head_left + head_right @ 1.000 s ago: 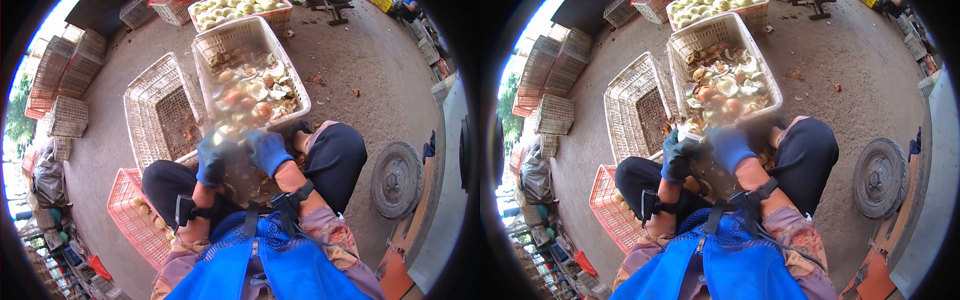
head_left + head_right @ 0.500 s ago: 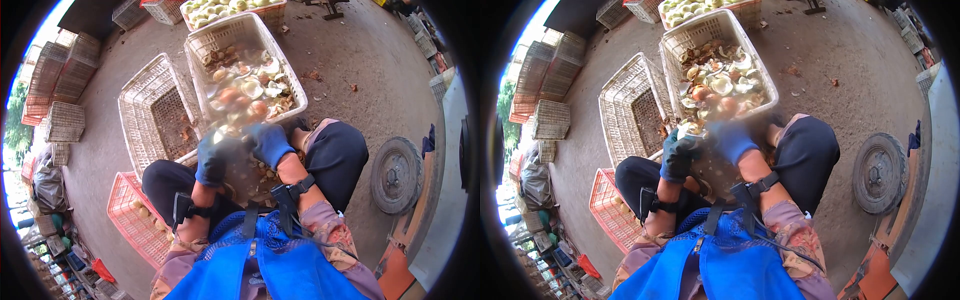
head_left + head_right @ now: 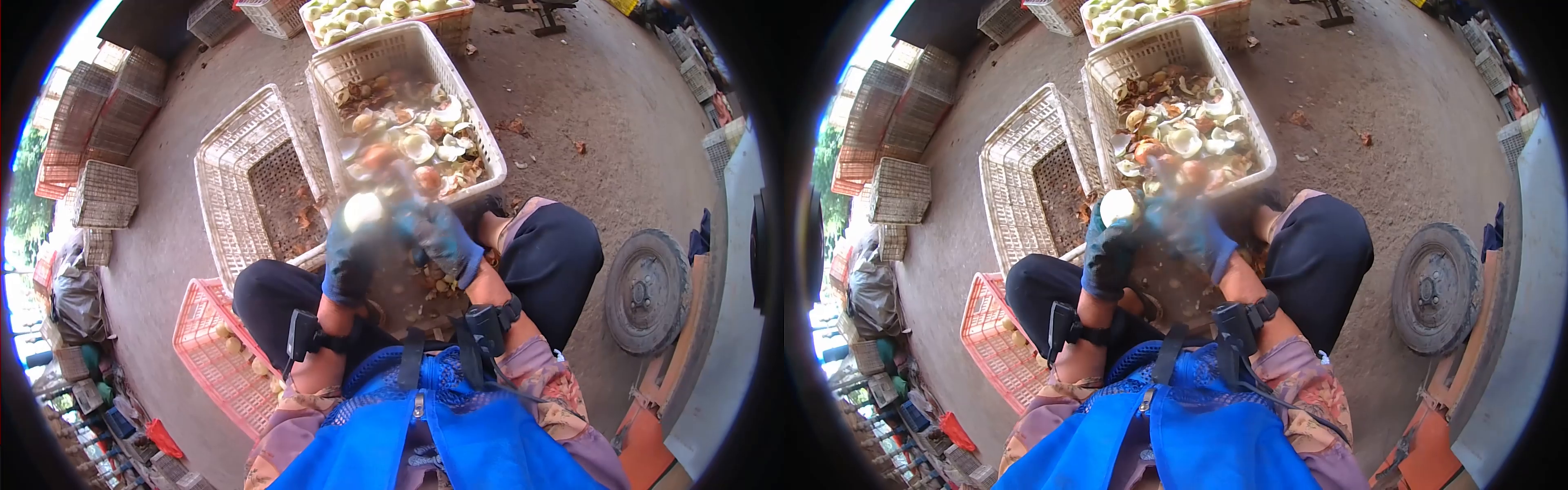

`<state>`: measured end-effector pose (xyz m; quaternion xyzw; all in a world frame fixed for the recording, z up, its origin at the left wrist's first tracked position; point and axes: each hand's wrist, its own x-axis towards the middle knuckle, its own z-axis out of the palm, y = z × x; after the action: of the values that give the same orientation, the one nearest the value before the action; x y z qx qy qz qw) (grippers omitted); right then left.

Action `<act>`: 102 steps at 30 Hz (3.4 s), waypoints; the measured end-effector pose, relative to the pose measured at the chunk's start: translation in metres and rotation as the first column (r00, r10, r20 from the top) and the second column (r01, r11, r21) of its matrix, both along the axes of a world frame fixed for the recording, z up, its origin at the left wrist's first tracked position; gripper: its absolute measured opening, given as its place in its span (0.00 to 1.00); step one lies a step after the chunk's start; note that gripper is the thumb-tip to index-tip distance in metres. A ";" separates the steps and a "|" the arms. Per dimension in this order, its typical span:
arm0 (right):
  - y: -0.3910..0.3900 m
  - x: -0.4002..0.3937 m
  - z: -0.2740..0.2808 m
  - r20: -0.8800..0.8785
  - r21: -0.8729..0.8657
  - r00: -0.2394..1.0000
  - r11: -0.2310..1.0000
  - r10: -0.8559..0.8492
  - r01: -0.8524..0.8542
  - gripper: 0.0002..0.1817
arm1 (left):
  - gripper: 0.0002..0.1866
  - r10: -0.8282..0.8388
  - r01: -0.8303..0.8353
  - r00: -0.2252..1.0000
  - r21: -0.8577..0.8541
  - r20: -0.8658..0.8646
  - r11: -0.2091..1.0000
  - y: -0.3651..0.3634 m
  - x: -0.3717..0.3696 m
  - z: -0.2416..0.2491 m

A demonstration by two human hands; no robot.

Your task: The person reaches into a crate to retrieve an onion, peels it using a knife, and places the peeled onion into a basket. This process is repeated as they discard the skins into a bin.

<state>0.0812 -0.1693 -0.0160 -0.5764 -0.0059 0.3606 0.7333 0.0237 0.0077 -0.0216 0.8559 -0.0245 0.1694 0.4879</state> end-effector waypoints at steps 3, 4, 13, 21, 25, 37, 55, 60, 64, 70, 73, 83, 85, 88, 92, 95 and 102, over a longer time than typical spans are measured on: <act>0.015 -0.008 0.003 0.450 0.149 0.877 0.982 -0.168 0.111 0.19 | 0.29 -0.115 -0.096 0.963 -0.711 -0.243 0.696 -0.003 -0.003 0.006; 0.013 -0.008 0.006 0.451 0.151 0.876 0.982 -0.169 0.112 0.19 | 0.30 -0.215 -0.048 0.955 -0.825 -0.202 0.563 -0.003 -0.003 0.011; 0.005 -0.003 0.009 0.424 0.070 0.893 0.988 -0.153 0.136 0.13 | 0.32 -0.167 0.010 0.973 -0.697 -0.158 0.717 -0.002 -0.004 0.003; 0.007 -0.004 0.006 0.727 -0.360 0.673 0.911 0.137 0.203 0.13 | 0.32 -0.010 -0.054 0.993 -0.508 -0.121 0.860 -0.009 -0.003 -0.011; 0.012 -0.009 -0.009 0.723 -0.313 0.689 0.912 0.047 0.267 0.10 | 0.32 0.136 -0.154 0.986 -0.210 -0.099 0.965 -0.013 -0.003 -0.007; 0.002 0.009 -0.041 0.874 -0.458 0.406 0.731 0.267 0.506 0.05 | 0.47 -0.066 0.016 0.997 -0.760 -0.036 0.650 -0.008 -0.007 -0.008; 0.013 0.003 -0.051 0.723 -0.230 0.670 0.855 -0.169 0.464 0.09 | 0.40 0.102 -0.081 0.995 -0.559 0.008 0.825 -0.021 -0.002 -0.006; 0.014 -0.009 -0.004 0.577 0.027 0.779 0.959 -0.245 0.282 0.08 | 0.51 0.111 -0.120 0.993 -0.326 -0.045 0.938 -0.021 -0.002 -0.004; 0.012 -0.009 0.001 0.779 -0.233 0.626 0.904 -0.047 0.358 0.09 | 0.51 0.151 -0.153 0.988 -0.218 -0.026 0.964 -0.021 -0.004 -0.016; 0.000 0.010 -0.029 0.874 -0.308 0.485 0.793 0.018 0.525 0.09 | 0.43 -0.041 0.040 0.999 -0.709 0.015 0.704 -0.024 -0.005 0.002; -0.006 0.014 -0.040 0.612 -0.333 0.770 0.824 -0.182 0.459 0.09 | 0.43 -0.030 -0.017 0.999 -0.788 -0.045 0.615 -0.026 -0.003 0.013; 0.001 -0.014 -0.007 0.830 -0.484 0.455 0.824 0.324 0.296 0.05 | 0.21 0.012 -0.213 0.965 -0.750 -0.264 0.627 -0.015 -0.002 0.002; 0.001 -0.015 0.002 0.771 -0.605 0.445 0.743 0.455 0.287 0.05 | 0.20 0.032 -0.196 0.975 -0.781 -0.221 0.593 -0.016 -0.003 0.003; 0.001 -0.014 0.010 0.682 -0.699 0.492 0.679 0.540 0.224 0.06 | 0.17 0.090 -0.187 0.981 -0.708 -0.173 0.681 -0.015 -0.002 -0.002; 0.000 -0.016 0.006 0.664 -0.712 0.498 0.675 0.558 0.193 0.12 | 0.16 0.120 -0.165 0.986 -0.735 -0.115 0.658 -0.014 -0.002 -0.007; 0.002 -0.013 0.007 0.588 -0.774 0.544 0.612 0.598 0.165 0.12 | 0.18 0.046 -0.133 0.990 -0.780 -0.133 0.612 -0.012 -0.004 0.000; -0.005 0.005 -0.047 0.644 -0.621 0.658 0.769 0.390 0.151 0.13 | 0.19 0.040 -0.243 0.962 -0.781 -0.270 0.575 -0.009 -0.004 -0.017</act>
<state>0.0866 -0.1745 -0.0629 -0.8789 -0.2243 0.1246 0.4020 0.0199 -0.0009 -0.0387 0.5528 0.1787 0.1039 0.8072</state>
